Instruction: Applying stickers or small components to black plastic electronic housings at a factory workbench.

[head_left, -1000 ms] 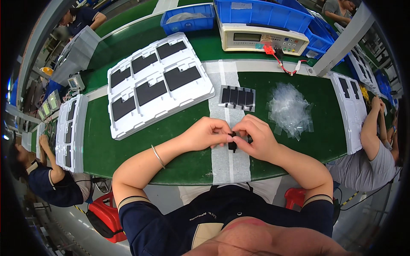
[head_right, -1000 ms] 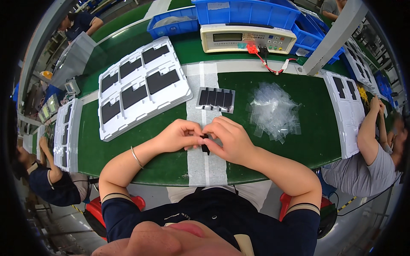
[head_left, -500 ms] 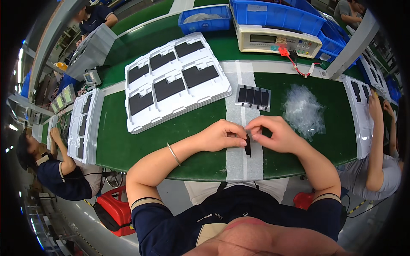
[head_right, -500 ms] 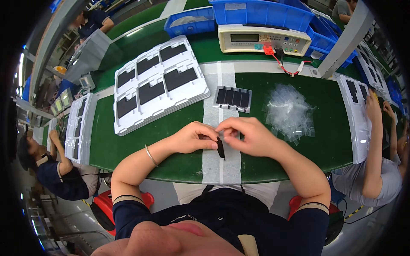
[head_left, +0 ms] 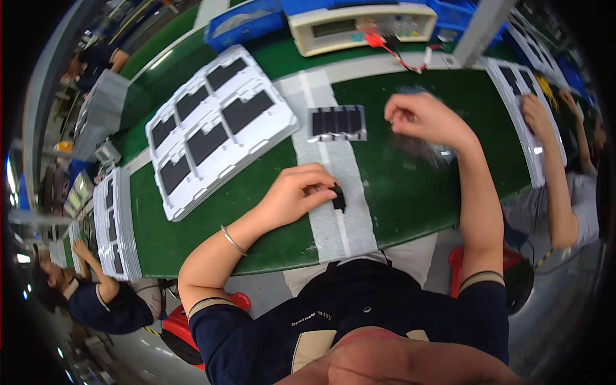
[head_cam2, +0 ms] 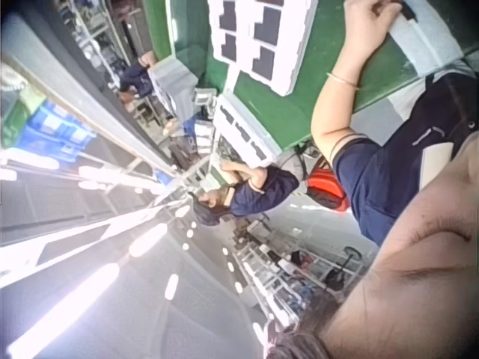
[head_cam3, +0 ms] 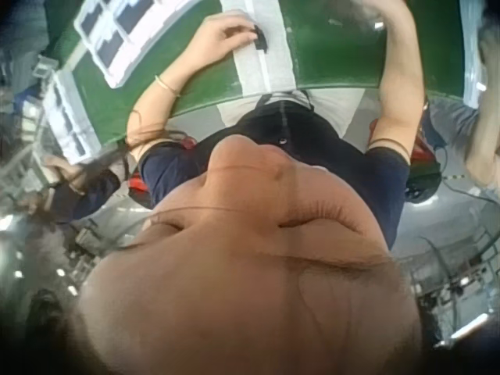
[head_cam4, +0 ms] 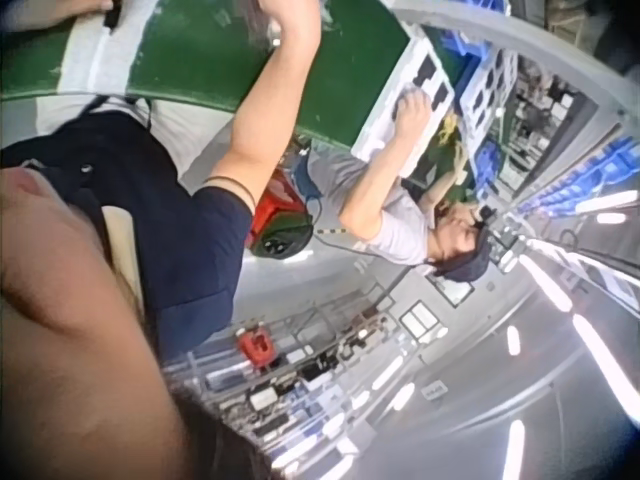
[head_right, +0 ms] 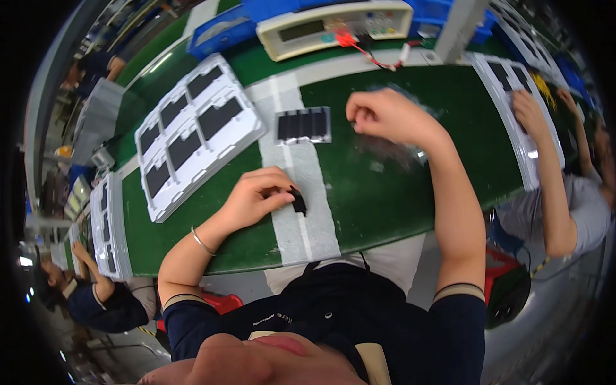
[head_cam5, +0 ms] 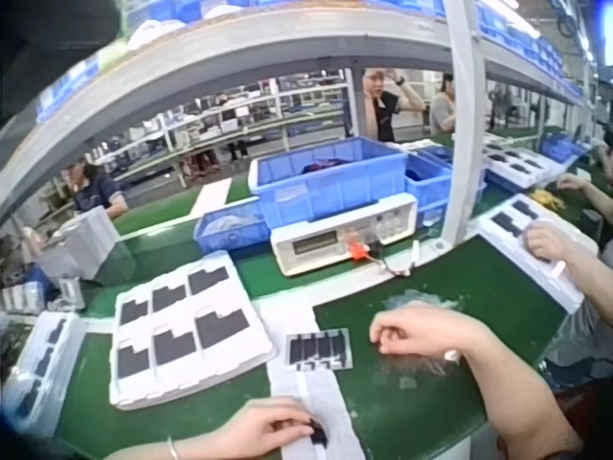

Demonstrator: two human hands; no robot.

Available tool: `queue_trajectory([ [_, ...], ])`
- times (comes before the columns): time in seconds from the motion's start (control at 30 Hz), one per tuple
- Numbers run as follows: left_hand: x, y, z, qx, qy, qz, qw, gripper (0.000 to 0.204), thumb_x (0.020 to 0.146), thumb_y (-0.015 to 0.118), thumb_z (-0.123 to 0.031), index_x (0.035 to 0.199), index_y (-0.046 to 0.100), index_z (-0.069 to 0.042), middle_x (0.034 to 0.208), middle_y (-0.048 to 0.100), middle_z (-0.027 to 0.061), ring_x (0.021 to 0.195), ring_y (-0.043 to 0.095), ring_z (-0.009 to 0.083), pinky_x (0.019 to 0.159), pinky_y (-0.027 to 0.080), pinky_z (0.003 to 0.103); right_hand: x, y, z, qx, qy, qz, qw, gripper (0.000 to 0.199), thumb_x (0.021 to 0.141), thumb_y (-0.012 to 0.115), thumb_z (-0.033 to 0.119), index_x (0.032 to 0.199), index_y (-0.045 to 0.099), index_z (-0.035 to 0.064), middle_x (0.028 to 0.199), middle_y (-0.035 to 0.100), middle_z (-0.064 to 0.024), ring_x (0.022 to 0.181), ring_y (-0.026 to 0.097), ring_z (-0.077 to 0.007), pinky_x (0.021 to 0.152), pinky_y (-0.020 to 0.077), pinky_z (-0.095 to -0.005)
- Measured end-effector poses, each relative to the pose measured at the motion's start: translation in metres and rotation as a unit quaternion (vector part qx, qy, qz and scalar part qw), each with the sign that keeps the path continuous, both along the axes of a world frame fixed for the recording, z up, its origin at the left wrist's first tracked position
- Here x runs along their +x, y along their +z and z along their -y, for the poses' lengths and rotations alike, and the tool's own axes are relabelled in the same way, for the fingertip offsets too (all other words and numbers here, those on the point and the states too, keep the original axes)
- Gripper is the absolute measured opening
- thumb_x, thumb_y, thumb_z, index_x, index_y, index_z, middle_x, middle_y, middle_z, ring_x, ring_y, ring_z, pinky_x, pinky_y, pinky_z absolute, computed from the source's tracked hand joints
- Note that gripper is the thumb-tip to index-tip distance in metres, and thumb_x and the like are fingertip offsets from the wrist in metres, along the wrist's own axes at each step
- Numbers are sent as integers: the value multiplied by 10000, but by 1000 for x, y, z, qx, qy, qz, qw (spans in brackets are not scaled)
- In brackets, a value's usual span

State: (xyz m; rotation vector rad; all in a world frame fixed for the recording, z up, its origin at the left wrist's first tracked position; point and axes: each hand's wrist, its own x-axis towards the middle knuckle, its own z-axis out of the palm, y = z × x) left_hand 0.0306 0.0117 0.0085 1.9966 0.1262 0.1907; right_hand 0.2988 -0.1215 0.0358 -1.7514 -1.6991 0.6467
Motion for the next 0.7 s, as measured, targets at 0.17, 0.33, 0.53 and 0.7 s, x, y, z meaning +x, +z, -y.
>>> queue_trajectory([
  [0.17,1,-2,0,168,47,28,984,352,690,694,-16,1018,571,-43,808,573,40,751,552,188,646,462,291,9,-10,-3,-25,-52,166,985,168,700,629,54,831,525,39,716,546,-44,734,551,-197,633,433,-299],
  [0.33,8,-3,0,238,46,63,968,449,650,715,-30,1064,546,-56,867,574,70,891,532,251,780,450,345,5,-16,2,73,-59,200,975,246,675,646,28,886,522,51,909,498,-59,915,496,-245,759,417,-343],
  [0.53,3,6,-20,338,108,144,924,361,665,692,-5,1001,565,-35,958,580,122,899,561,306,771,472,351,-20,-8,-4,145,-25,204,968,256,687,647,32,912,526,43,922,494,-65,915,495,-267,773,420,-360],
  [0.7,-30,36,-129,513,329,88,788,300,735,581,28,1024,588,-54,968,617,145,897,583,330,783,463,368,-48,-4,0,169,47,203,963,230,686,658,56,882,538,56,872,519,-60,832,535,-250,712,464,-347],
])
